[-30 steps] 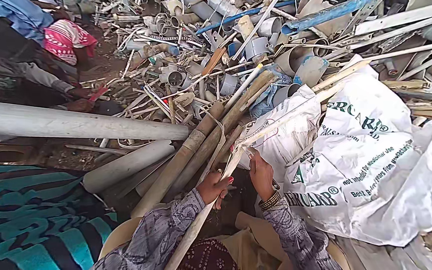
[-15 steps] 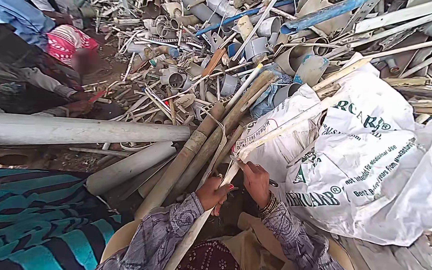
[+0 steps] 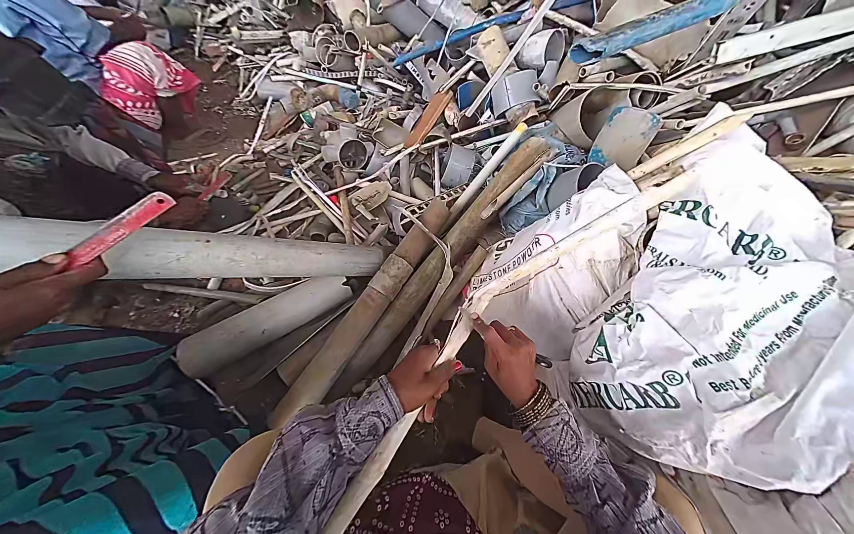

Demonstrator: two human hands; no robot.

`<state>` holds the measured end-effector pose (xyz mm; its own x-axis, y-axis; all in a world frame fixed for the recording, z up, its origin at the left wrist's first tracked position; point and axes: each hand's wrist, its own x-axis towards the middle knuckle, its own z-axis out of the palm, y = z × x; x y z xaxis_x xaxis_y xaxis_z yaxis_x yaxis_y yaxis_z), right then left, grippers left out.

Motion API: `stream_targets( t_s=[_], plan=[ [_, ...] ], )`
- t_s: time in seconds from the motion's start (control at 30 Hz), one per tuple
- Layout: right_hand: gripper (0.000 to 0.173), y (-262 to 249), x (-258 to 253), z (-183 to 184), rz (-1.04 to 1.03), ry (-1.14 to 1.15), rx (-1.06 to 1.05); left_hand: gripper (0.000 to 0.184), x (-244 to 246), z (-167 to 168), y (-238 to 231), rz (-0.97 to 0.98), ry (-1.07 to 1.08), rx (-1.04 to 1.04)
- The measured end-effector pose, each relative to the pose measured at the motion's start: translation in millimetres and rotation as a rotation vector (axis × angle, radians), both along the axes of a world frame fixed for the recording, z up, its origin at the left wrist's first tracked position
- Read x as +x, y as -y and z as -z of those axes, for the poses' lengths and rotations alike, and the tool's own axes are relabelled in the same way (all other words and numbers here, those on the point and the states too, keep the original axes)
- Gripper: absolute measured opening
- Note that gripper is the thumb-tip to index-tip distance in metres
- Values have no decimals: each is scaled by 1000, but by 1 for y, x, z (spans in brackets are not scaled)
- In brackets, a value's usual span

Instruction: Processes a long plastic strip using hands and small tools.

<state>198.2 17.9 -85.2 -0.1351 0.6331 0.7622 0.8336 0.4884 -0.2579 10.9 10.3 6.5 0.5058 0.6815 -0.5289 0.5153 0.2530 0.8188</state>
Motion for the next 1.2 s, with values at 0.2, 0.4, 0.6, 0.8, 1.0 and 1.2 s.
stream_targets(
  t_s=[0.2,0.4,0.6,0.8,1.0,1.2],
  plan=[
    [31,-5,6,-2,88,-252,-214,17,2,4,-2,-33,122,-43],
    [30,10,-10,0,-56,-220,-84,7,1,3,-4,-74,184,-44],
    [30,17,-12,-7,-32,-149,-65,14,6,0,-5,-20,90,-18],
    [29,-5,4,1,64,-317,-189,19,7,-3,-5,-52,95,-18],
    [26,13,-20,10,-124,-141,91,7,-1,0,-6,-74,179,-71],
    [27,2,-12,15,-37,-230,35,6,-3,9,-5,-136,385,-196]
  ],
)
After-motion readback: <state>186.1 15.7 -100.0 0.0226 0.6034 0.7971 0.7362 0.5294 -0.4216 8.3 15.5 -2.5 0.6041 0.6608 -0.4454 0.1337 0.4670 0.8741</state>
